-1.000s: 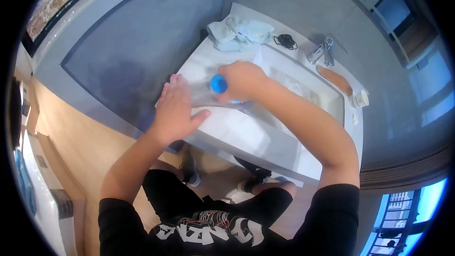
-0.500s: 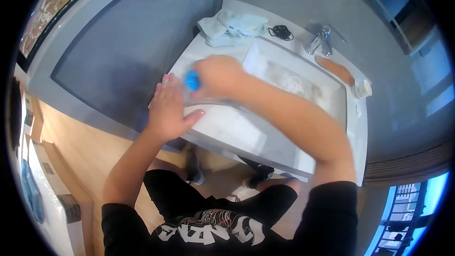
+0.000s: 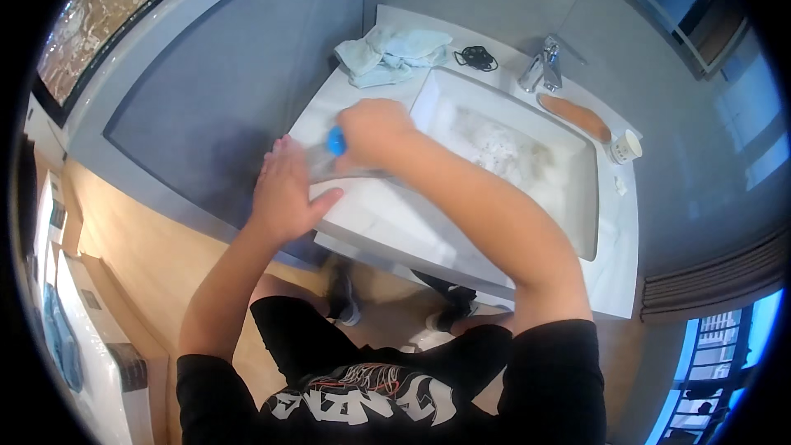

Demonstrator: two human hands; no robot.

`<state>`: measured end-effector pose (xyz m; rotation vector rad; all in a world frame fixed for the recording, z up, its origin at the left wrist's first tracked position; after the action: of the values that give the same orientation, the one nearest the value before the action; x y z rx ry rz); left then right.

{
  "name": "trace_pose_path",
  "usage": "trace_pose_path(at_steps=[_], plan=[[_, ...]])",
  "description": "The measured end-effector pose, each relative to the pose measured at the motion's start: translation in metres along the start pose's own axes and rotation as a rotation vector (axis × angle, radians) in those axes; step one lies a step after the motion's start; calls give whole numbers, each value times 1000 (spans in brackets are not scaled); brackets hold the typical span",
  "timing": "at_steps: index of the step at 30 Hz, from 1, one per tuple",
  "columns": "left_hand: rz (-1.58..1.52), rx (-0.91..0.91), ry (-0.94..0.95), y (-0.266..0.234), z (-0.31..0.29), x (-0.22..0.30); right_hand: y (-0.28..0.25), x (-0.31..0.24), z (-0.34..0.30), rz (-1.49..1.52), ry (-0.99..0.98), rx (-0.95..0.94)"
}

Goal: The person washes shoe insoles in a sink, applying soap and scrubbing them with a brush.

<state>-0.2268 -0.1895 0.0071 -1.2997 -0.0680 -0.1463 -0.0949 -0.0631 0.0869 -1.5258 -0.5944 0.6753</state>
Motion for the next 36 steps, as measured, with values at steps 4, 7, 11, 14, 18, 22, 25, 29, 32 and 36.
trace_pose_path(at_steps=[4, 7, 11, 14, 18, 22, 25, 29, 32, 36], plan=[[8, 73, -3, -5, -4, -3, -14, 29, -26, 6, 128, -55], [-6, 12, -34, -9, -4, 0, -14, 30, -24, 5, 150, -9], [28, -14, -92, -8, -12, -1, -17, -15, 2, 117, 121, 66], [134, -90, -187, -8, -14, 9, -8, -30, 9, 164, 98, 70], [64, -15, 25, 2, -4, -2, 11, -42, 22, 177, 49, 23], [69, -22, -15, 0, 0, 2, 4, -10, 25, 31, 126, -44], [-28, 42, 8, -3, 7, 2, -16, 51, 18, 23, 318, -88], [-13, 39, 62, -1, 10, -4, 1, -4, 35, 80, 74, 41], [6, 44, 92, 3, 10, -7, 4, -26, 32, 71, 63, 7], [-16, 38, 64, -3, 12, -3, -11, 43, 15, 12, 256, -140]])
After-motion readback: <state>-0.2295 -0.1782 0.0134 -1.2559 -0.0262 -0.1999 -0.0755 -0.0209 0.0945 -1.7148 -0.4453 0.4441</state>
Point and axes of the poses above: each hand's wrist, its own z-axis towards the middle knuckle, its own y-axis out of the palm, x = y × z, the point moved 3 cm from there along z, towards the middle knuckle, and after that the axes turned 7 degrees about y, right-handed, at the moved point
